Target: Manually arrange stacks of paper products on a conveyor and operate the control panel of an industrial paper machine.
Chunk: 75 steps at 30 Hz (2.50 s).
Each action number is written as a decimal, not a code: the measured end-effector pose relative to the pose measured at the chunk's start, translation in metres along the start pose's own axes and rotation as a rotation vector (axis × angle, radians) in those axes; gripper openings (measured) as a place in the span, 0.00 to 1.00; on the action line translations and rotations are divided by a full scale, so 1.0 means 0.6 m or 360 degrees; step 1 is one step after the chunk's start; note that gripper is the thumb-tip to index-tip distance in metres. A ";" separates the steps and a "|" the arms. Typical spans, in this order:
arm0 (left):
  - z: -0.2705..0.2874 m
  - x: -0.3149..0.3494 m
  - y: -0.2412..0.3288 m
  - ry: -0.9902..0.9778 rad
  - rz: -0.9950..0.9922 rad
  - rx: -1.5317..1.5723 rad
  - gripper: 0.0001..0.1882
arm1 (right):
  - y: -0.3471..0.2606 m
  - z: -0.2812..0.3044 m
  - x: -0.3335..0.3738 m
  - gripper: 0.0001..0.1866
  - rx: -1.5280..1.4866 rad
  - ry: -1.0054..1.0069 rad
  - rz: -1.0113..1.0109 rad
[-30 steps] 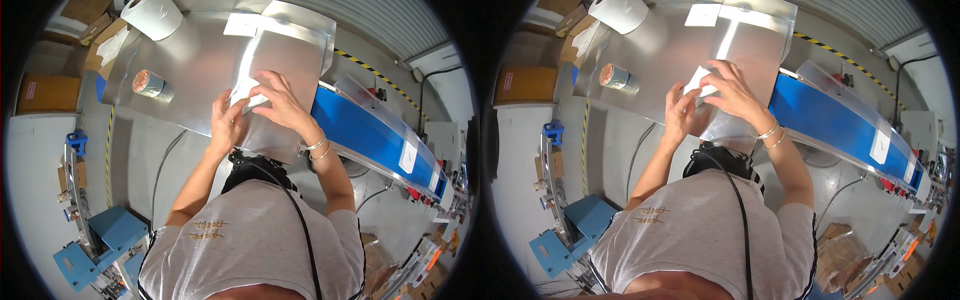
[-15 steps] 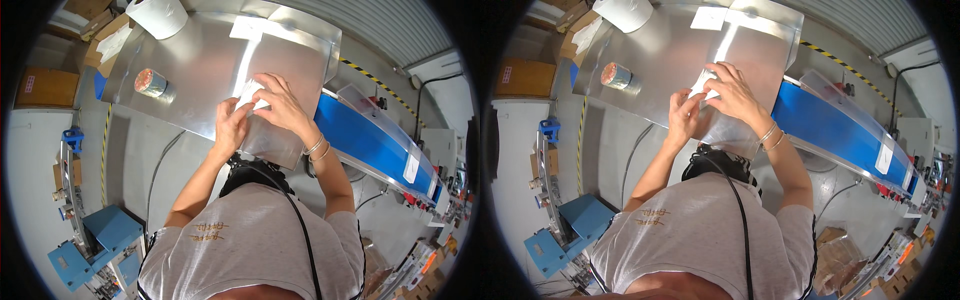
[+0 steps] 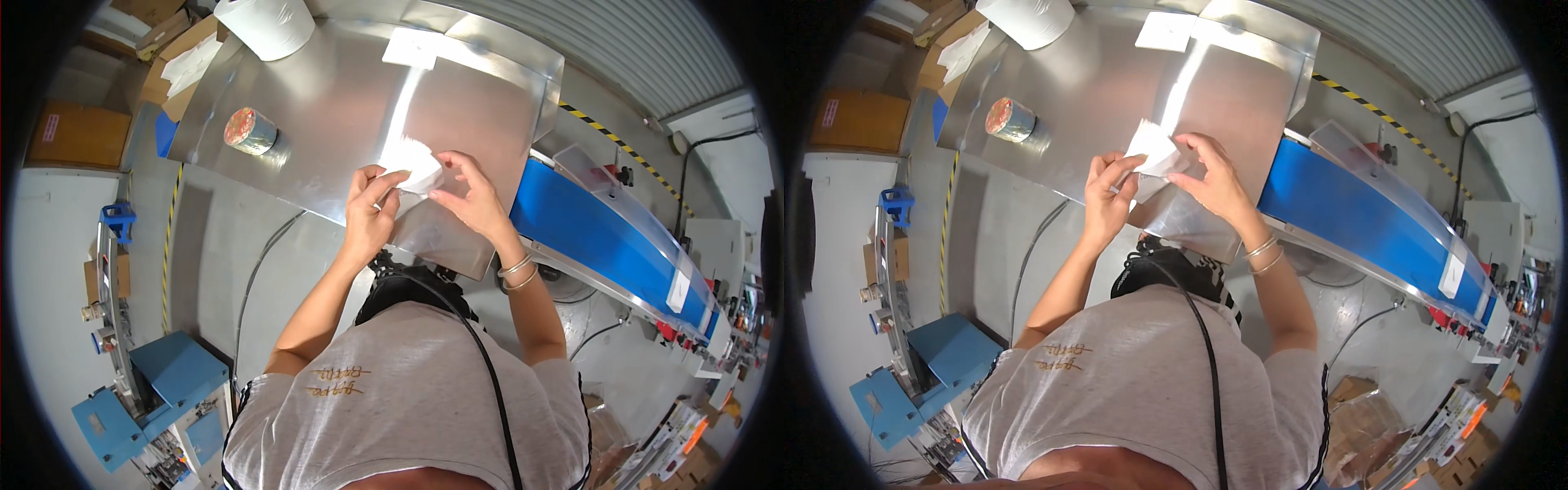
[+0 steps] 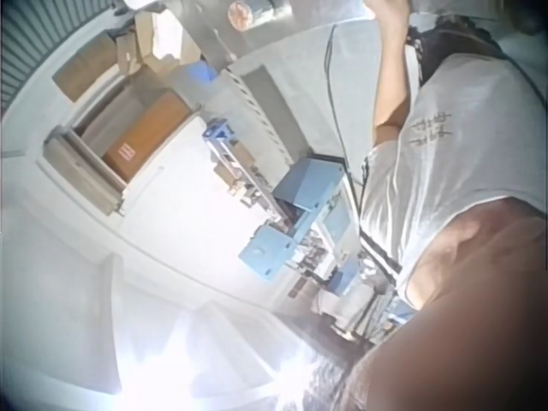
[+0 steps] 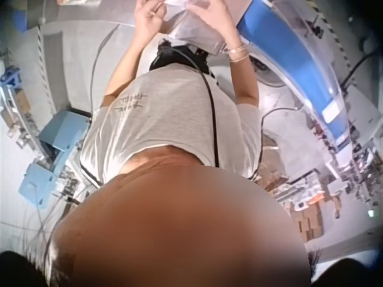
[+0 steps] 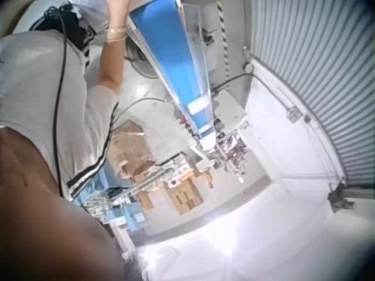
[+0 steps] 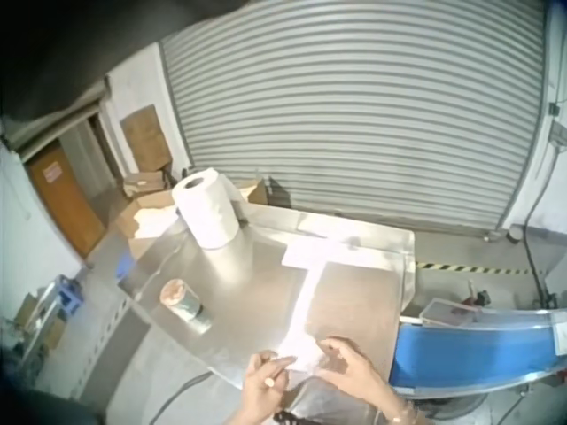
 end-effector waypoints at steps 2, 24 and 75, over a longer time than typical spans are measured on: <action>-0.004 -0.003 -0.007 0.0040 -0.0054 -0.0040 0.18 | 0.006 -0.006 0.008 0.27 -0.0058 0.0151 0.0100; 0.008 -0.025 -0.018 0.0276 -0.0513 -0.0726 0.12 | 0.070 0.173 0.117 0.15 0.0012 0.0721 -0.0290; -0.407 0.050 0.072 -0.1621 -0.0160 0.0365 0.07 | 0.040 0.429 0.628 0.19 0.1304 0.2365 -0.0110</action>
Point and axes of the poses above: each hand's wrist, its own x-axis away from the middle knuckle, its own z-axis out of the back of the hand, y = z × x, the point moved 5 cm from there along -x, towards the middle knuckle, and after that the axes turned 13 degrees about -x, right-handed, at the moved point
